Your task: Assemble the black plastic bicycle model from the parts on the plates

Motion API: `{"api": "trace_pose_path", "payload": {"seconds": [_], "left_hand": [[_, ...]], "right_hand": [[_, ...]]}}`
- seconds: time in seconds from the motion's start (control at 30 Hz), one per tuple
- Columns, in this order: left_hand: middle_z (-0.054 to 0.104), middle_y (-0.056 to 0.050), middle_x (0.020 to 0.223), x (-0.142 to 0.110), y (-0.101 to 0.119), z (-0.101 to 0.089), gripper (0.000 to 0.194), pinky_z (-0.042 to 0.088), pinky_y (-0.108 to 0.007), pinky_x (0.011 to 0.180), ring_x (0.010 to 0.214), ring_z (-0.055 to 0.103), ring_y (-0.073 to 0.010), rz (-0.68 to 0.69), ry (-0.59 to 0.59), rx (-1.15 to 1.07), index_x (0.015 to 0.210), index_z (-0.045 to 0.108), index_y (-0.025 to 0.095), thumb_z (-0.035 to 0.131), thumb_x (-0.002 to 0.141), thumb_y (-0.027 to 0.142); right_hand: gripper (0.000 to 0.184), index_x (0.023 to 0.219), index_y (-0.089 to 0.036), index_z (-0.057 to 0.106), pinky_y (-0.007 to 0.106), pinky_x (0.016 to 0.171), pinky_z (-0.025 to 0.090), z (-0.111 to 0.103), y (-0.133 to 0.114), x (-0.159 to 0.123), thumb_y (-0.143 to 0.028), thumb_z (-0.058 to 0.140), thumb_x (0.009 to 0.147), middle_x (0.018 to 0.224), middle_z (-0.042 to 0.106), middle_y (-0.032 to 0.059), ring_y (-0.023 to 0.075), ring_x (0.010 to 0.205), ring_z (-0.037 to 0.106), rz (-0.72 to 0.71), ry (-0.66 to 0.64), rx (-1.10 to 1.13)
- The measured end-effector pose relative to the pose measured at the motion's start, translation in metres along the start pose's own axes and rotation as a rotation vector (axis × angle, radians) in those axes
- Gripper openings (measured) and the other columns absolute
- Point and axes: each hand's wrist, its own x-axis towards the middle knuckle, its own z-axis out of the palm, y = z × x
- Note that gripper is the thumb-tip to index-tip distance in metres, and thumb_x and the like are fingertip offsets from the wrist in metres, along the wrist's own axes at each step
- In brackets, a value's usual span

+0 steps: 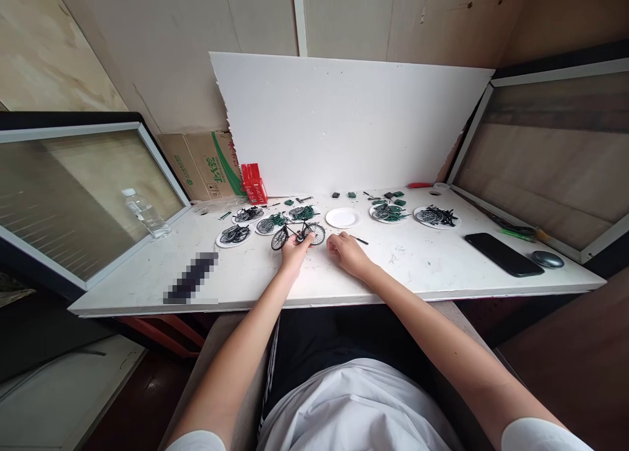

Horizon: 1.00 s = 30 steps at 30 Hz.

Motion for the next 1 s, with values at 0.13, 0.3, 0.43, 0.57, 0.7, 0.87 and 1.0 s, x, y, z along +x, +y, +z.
{"api": "trace_pose_path", "payload": {"seconds": [0.13,0.3,0.43,0.57,0.7,0.87,1.0], "left_hand": [[0.079,-0.011,0.105,-0.002,0.0,0.002,0.045,0.053,-0.032,0.075,0.083,0.072,-0.022,0.034,-0.008,0.011,0.097,0.073,0.019,0.093,0.067,0.045],[0.079,-0.012,0.107,-0.007,-0.005,0.01,0.043,0.057,-0.036,0.09,0.098,0.075,-0.0255,0.148,-0.091,-0.012,0.099,0.073,0.019,0.092,0.068,0.041],[0.079,-0.012,0.105,-0.013,-0.011,0.015,0.041,0.058,-0.037,0.094,0.1,0.076,-0.0268,0.191,-0.166,0.076,0.1,0.072,0.019,0.09,0.072,0.042],[0.08,-0.013,0.104,-0.015,-0.015,0.015,0.04,0.061,-0.038,0.091,0.098,0.077,-0.0274,0.234,-0.204,0.145,0.102,0.071,0.018,0.087,0.076,0.044],[0.08,-0.012,0.101,-0.012,-0.017,0.013,0.037,0.063,-0.039,0.089,0.094,0.079,-0.0275,0.271,-0.2,0.184,0.1,0.071,0.018,0.084,0.079,0.045],[0.081,-0.014,0.105,-0.008,-0.019,0.012,0.037,0.063,-0.041,0.092,0.097,0.079,-0.0285,0.302,-0.202,0.175,0.102,0.071,0.017,0.082,0.08,0.044],[0.081,-0.014,0.106,-0.008,-0.02,0.012,0.037,0.064,-0.041,0.092,0.097,0.08,-0.0282,0.312,-0.203,0.196,0.104,0.071,0.017,0.082,0.08,0.043]], "right_hand": [[0.031,0.105,-0.022,0.059,0.038,0.084,0.051,-0.002,0.001,0.0,-0.005,0.039,0.089,0.098,0.067,0.0094,0.0269,0.095,0.06,0.02,0.181,0.179],[0.015,0.106,-0.024,0.056,0.04,0.088,0.053,-0.001,0.002,0.001,-0.022,0.043,0.099,0.103,0.067,0.0099,0.026,0.099,0.063,0.038,0.324,0.354],[0.008,0.102,-0.026,0.054,0.04,0.084,0.053,0.001,0.003,0.002,-0.034,0.053,0.102,0.099,0.071,0.0072,0.025,0.094,0.067,0.052,0.392,0.496],[0.012,0.096,-0.026,0.054,0.036,0.076,0.051,0.002,0.004,0.002,-0.035,0.06,0.1,0.093,0.072,0.004,0.0228,0.087,0.069,0.009,0.455,0.622],[0.011,0.093,-0.025,0.056,0.034,0.073,0.049,0.003,0.003,0.003,-0.032,0.063,0.098,0.09,0.071,0.0028,0.0211,0.083,0.067,0.008,0.453,0.664],[0.009,0.092,-0.025,0.058,0.033,0.072,0.048,0.003,0.004,0.005,-0.03,0.063,0.096,0.09,0.072,0.0029,0.0199,0.08,0.064,0.028,0.408,0.646],[0.008,0.092,-0.024,0.059,0.032,0.073,0.049,0.003,0.005,0.004,-0.031,0.062,0.096,0.09,0.071,0.0032,0.0197,0.081,0.064,0.036,0.393,0.639]]}}
